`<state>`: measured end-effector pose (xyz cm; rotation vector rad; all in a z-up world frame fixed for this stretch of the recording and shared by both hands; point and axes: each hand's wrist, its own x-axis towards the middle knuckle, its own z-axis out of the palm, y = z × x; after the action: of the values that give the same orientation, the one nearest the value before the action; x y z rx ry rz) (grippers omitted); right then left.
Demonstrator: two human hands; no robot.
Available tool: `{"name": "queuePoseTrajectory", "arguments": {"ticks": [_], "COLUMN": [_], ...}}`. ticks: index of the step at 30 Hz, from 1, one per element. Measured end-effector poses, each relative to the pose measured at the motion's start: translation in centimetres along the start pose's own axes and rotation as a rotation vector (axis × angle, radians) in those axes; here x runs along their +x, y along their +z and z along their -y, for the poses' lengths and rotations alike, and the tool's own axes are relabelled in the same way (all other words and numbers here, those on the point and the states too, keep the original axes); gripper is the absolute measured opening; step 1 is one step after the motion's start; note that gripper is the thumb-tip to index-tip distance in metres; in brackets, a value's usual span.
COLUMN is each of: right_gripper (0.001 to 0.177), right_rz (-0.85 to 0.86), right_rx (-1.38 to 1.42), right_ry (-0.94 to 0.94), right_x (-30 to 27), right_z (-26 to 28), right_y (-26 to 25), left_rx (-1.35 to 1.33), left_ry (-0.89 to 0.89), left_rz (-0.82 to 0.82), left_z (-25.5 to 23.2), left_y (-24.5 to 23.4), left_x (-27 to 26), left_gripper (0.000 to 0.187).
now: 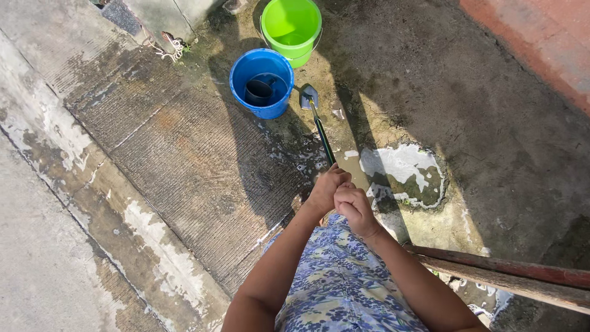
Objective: The person cleans a concrete floor by using a scrub brush on a long handle and pouring water from buckets.
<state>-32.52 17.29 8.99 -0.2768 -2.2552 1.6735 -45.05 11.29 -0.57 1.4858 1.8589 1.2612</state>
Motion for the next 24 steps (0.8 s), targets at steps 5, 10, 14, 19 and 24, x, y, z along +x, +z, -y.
{"name": "queuePoseTrajectory", "arguments": {"ticks": [5,10,14,19,24], "right_gripper": [0.018,0.021,0.023,0.021,0.019], "right_rz": [-0.067,-0.12,-0.163,-0.289,-0.303], "right_rx": [-0.145,-0.113,-0.091,-0.152,-0.067], "right_ry": [-0.131,-0.1,-0.117,-0.168,0.035], "right_x": [6.4,9.9,13.7,20.7,21.4], "right_z": [-3.9,-2.3,-2.7,-6.2,-4.5], "right_y": [1.3,3.0,2.6,0.9,-4.7], "left_rx": [-0.046,-0.077,-0.155,-0.081,0.007], "left_ry": [0.087,0.204,0.141,0.059,0.219], "left_rz": [-0.025,0.076,0.076,0.166,0.224], "left_z": [4.3,4.3,6.0,11.2,7.8], "left_y": [-2.9,-8.8,-10.7,-11.2,-11.2], "left_x": [4.1,6.0,8.8,16.3,21.0], "left_gripper": [0.016,0.02,0.012,0.017,0.01]}}
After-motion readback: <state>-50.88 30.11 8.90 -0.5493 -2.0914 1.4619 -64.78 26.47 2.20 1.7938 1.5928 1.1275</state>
